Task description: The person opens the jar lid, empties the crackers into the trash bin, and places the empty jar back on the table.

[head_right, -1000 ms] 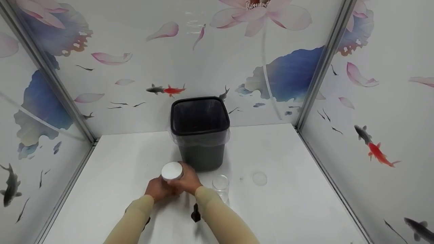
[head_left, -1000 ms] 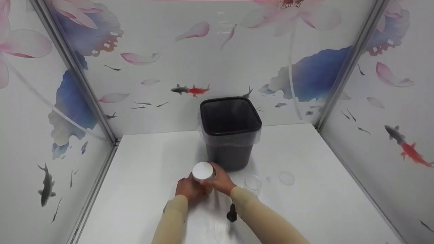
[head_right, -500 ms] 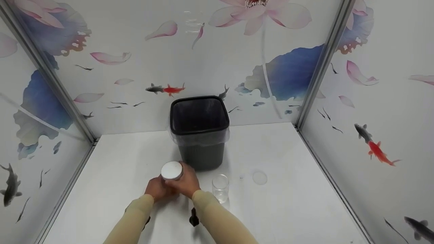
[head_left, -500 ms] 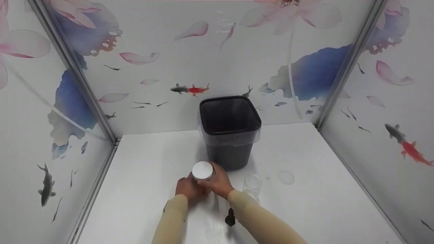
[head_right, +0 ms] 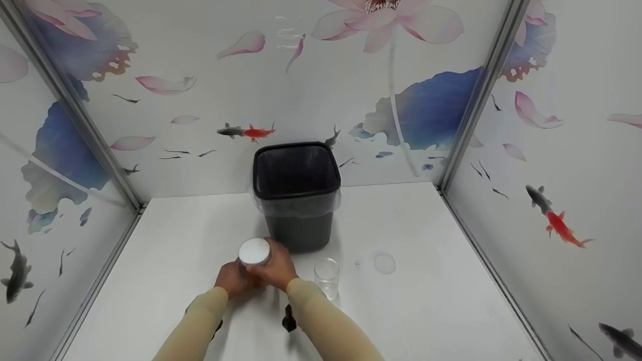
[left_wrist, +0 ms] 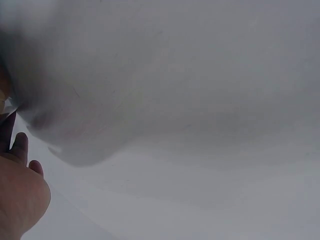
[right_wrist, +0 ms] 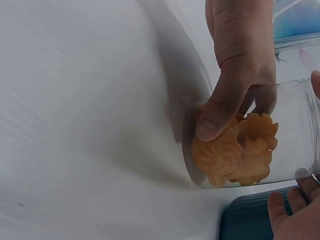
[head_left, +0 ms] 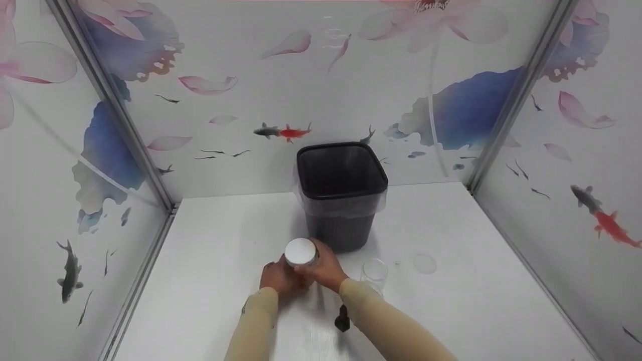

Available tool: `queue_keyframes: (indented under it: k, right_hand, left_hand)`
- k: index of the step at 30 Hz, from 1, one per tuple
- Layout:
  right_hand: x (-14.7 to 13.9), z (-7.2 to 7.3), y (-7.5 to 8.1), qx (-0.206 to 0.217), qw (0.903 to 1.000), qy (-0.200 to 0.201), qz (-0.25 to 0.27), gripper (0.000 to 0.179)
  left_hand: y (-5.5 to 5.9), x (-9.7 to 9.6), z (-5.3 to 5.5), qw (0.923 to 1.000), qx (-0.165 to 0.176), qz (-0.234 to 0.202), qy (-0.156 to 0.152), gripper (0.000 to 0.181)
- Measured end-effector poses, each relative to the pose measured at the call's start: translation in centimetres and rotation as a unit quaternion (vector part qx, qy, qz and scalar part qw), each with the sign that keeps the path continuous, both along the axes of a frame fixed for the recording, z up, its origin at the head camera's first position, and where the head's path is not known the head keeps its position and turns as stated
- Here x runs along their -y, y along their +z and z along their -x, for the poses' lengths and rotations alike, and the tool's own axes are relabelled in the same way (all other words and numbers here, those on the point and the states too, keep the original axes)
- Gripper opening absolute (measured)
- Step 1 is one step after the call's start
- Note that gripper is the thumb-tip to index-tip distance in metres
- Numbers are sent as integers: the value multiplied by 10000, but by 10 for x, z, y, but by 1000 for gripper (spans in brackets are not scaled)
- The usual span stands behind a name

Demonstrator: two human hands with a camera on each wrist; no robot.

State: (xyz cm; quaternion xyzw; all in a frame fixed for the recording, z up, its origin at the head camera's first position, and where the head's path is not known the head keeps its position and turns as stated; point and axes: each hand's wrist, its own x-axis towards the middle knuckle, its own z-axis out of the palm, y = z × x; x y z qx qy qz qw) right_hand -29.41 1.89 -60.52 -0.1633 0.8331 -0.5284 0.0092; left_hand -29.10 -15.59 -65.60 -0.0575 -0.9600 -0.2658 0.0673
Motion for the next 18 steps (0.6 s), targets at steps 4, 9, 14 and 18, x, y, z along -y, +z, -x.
queue_keyframes:
  k: [4, 9, 14, 18]
  right_hand:
    - [1, 0, -2, 105, 9999, -45, -98, 96]
    - [4, -3, -4, 139, 9998, -157, 56, 100]
    - [7, -4, -5, 32, 9994, -227, 256, 99]
    - [5, -2, -5, 106, 9997, -181, 109, 98]
  left_hand:
    - [1, 0, 0, 9999, -56, 116, -66, 85]
    - [2, 1, -1, 10000, 57, 57, -12, 89]
    - [1, 1, -1, 9999, 20, 98, -39, 89]
    - [1, 1, 0, 10000, -32, 71, -54, 88]
